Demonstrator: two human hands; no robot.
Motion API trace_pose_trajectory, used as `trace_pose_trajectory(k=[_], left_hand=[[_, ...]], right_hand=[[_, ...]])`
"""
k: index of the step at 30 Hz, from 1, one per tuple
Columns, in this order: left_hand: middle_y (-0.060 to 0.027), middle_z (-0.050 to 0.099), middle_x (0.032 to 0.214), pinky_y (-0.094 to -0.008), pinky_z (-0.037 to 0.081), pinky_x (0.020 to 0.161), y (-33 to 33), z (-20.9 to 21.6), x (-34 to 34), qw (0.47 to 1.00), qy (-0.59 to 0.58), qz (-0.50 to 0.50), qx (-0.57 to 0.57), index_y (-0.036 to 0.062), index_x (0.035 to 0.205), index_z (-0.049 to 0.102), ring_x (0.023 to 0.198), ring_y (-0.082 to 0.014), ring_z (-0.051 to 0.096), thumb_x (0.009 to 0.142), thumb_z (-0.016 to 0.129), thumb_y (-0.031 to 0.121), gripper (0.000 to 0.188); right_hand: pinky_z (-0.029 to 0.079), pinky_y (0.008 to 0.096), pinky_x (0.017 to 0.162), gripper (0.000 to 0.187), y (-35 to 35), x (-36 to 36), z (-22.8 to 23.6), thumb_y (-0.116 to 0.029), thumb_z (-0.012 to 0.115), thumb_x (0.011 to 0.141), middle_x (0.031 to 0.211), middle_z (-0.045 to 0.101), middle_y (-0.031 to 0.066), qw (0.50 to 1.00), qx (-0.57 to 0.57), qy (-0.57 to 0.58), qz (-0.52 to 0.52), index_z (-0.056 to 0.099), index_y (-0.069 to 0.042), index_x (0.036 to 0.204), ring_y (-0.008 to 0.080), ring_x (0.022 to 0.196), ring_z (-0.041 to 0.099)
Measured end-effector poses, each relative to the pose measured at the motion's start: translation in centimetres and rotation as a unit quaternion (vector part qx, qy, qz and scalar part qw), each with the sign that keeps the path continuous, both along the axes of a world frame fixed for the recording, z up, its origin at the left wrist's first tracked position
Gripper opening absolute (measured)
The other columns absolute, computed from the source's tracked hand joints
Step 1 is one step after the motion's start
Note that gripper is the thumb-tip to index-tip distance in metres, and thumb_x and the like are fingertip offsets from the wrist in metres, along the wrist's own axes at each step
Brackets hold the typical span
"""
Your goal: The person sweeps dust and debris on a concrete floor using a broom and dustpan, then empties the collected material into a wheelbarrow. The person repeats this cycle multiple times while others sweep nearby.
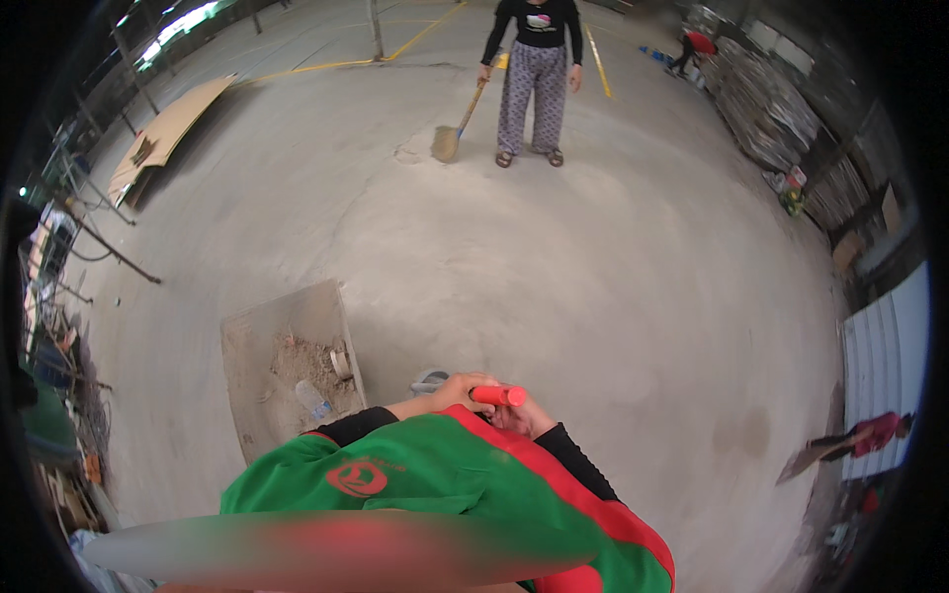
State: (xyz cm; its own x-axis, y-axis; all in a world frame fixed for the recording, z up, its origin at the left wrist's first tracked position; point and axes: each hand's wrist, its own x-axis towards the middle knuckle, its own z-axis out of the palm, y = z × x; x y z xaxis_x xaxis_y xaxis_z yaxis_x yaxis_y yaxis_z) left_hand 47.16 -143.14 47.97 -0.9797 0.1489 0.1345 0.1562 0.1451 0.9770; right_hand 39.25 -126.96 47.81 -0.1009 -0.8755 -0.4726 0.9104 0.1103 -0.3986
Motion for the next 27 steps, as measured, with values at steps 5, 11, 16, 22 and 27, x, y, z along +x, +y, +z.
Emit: trace_pose_trajectory(k=[5, 11, 16, 22, 27], left_hand=[[-0.0089, 0.062, 0.098, -0.03, 0.047, 0.077, -0.1, -0.4, -0.1, 0.991, 0.028, 0.114, -0.068, 0.0046, 0.103, 0.059, 0.087, -0.0219, 0.06, 0.068, 0.074, 0.013, 0.038], [-0.0114, 0.063, 0.099, -0.0311, 0.047, 0.079, -0.5, -1.3, -0.2, 0.977, -0.008, 0.202, -0.061, 0.0047, 0.103, 0.059, 0.09, -0.0232, 0.061, 0.068, 0.073, 0.011, 0.038], [-0.0126, 0.063, 0.097, -0.0316, 0.047, 0.08, -0.7, -1.5, -0.7, 0.966, -0.06, 0.246, -0.052, 0.0035, 0.102, 0.06, 0.091, -0.0233, 0.061, 0.069, 0.073, 0.01, 0.036], [-0.0117, 0.063, 0.097, -0.0311, 0.047, 0.08, -0.5, -0.2, -0.6, 0.969, -0.013, 0.24, -0.055, 0.0052, 0.102, 0.06, 0.092, -0.0239, 0.061, 0.068, 0.074, 0.01, 0.038], [-0.0118, 0.063, 0.099, -0.0308, 0.048, 0.079, -1.7, 0.2, -0.7, 0.97, 0.0, 0.225, -0.087, 0.006, 0.101, 0.06, 0.093, -0.0249, 0.061, 0.067, 0.075, 0.012, 0.038]], right_hand=[[0.048, 0.029, 0.061, 0.04, 9.3, -0.1, -3.1, -0.033, 0.049, 0.089, 0.08, 0.057, 0.0041, 0.964, 0.177, 0.111, -0.166, 0.043, -0.013, 0.124, 0.0152, 0.071, 0.057], [0.041, 0.0343, 0.064, 0.061, 28.1, 12.6, -13.7, -0.049, 0.047, 0.085, 0.086, 0.052, 0.0053, 0.779, 0.599, 0.182, 0.044, 0.035, -0.012, 0.131, 0.0169, 0.078, 0.048], [0.041, 0.0345, 0.066, 0.058, 32.5, 24.3, -17.9, -0.046, 0.047, 0.085, 0.089, 0.053, 0.0067, 0.768, 0.635, 0.074, 0.049, 0.036, -0.01, 0.129, 0.0179, 0.081, 0.049], [0.041, 0.0347, 0.069, 0.055, 30.0, 22.9, -19.1, -0.042, 0.048, 0.085, 0.092, 0.053, 0.0084, 0.782, 0.618, 0.08, -0.008, 0.038, -0.008, 0.127, 0.019, 0.083, 0.05], [0.042, 0.0349, 0.072, 0.053, 27.6, 16.7, -19.9, -0.039, 0.048, 0.085, 0.094, 0.054, 0.0098, 0.787, 0.6, 0.143, -0.023, 0.04, -0.006, 0.126, 0.0199, 0.085, 0.051]])
